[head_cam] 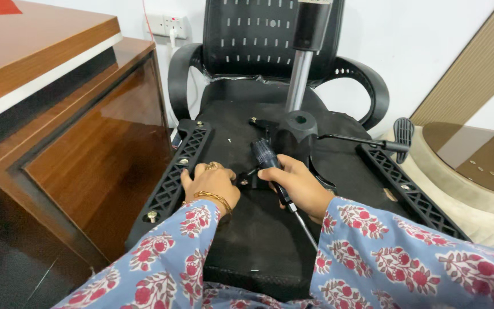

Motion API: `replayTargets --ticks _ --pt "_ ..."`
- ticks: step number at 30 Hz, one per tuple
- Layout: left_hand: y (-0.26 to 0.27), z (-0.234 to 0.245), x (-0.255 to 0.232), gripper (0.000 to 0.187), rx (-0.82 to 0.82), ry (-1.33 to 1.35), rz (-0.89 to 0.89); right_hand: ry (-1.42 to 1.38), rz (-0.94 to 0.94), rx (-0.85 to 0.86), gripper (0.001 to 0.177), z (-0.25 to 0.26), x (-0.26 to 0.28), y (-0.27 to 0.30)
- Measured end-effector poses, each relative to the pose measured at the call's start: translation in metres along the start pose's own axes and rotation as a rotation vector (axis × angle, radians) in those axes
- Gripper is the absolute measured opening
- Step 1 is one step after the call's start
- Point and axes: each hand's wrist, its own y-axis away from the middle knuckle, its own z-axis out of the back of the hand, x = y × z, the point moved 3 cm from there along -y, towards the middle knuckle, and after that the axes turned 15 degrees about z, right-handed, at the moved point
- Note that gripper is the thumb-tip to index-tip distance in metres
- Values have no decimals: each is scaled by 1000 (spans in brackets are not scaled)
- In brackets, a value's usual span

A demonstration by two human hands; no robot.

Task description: The person uses a screwdriver to tighten screws on the underside of an overturned office chair, securing the base and armrest brackets to the seat frame. The hands repeatedly position screws and turn the screwdriver to fasten multiple attachment points.

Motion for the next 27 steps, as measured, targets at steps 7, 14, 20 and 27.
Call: replayTargets --ticks 7,14,20,27 --pt "2 -1 -4 27 30 58 -23 46 -60 25 20 32 -12 19" --pt "-7 -23 -26 63 28 200 -171 -58 -175 78 15 43 -18 22" --pt "-8 -29 -49 83 62 292 -210 -208 -78 -8 11 60 -19 34" --pt "5 -24 -58 79 33 233 -132 -342 -23 -202 8 84 -26 34"
